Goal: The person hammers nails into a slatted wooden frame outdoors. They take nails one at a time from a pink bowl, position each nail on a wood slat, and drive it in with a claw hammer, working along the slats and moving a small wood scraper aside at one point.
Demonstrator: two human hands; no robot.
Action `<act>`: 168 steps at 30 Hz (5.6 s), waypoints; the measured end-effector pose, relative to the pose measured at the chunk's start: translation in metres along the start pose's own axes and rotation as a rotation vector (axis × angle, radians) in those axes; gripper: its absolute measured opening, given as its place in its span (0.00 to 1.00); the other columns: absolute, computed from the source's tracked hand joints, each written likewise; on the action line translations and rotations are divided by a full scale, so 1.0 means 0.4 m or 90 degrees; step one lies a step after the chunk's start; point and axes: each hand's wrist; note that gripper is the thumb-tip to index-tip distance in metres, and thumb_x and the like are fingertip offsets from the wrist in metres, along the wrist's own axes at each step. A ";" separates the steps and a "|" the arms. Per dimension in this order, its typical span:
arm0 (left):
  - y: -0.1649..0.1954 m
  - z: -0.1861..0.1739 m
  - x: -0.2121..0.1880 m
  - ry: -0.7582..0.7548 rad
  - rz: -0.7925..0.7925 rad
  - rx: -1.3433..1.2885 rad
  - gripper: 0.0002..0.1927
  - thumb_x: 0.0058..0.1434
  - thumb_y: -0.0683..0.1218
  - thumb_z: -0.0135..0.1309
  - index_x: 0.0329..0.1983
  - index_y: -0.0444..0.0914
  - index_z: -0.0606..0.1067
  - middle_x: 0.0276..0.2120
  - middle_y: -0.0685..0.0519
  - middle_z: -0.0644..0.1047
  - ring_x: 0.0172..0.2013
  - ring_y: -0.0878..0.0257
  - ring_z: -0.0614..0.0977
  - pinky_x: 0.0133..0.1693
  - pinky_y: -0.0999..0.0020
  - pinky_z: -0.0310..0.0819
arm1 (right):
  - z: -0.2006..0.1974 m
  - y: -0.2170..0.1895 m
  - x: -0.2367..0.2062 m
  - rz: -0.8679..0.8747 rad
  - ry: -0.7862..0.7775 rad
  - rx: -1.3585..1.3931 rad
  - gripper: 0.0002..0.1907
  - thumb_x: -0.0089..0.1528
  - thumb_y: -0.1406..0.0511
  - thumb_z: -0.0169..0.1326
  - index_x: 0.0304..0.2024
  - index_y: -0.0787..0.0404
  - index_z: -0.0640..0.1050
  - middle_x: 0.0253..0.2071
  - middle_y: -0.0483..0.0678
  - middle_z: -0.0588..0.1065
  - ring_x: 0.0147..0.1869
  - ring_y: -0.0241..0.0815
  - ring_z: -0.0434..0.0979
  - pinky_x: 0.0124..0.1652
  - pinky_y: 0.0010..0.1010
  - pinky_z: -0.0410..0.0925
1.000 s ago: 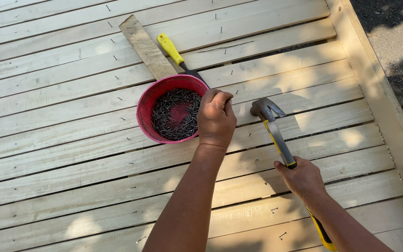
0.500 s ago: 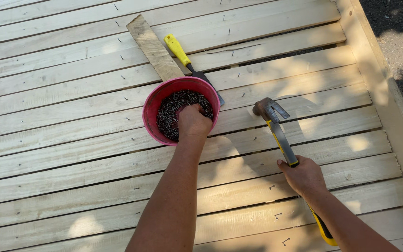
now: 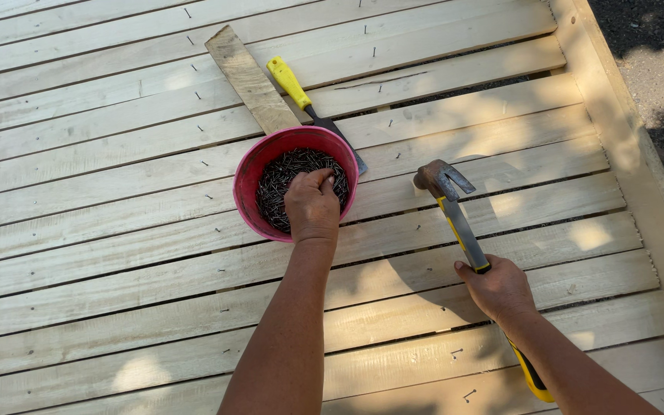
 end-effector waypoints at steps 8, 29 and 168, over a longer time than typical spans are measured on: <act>0.002 -0.009 -0.003 0.034 0.020 -0.078 0.10 0.62 0.36 0.54 0.45 0.37 0.81 0.42 0.48 0.81 0.41 0.55 0.85 0.46 0.64 0.81 | 0.002 0.006 0.010 -0.004 0.007 -0.010 0.26 0.61 0.44 0.55 0.44 0.57 0.84 0.28 0.52 0.80 0.39 0.49 0.83 0.47 0.45 0.74; 0.117 -0.005 -0.025 0.037 0.175 -0.229 0.03 0.62 0.39 0.61 0.39 0.37 0.82 0.35 0.53 0.83 0.34 0.63 0.85 0.38 0.72 0.81 | 0.008 0.017 0.017 -0.010 -0.001 0.013 0.27 0.61 0.44 0.55 0.42 0.58 0.83 0.24 0.51 0.78 0.34 0.46 0.81 0.42 0.43 0.74; 0.011 0.217 -0.111 -0.167 -0.052 0.061 0.03 0.55 0.41 0.63 0.32 0.39 0.81 0.42 0.49 0.76 0.42 0.50 0.80 0.46 0.57 0.78 | -0.044 -0.065 -0.113 -0.015 -0.047 0.082 0.23 0.61 0.49 0.60 0.47 0.58 0.82 0.25 0.47 0.76 0.29 0.38 0.74 0.38 0.36 0.72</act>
Point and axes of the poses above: each hand's wrist, its own x-axis towards the middle knuckle, its own z-axis out of the palm, y = z × x
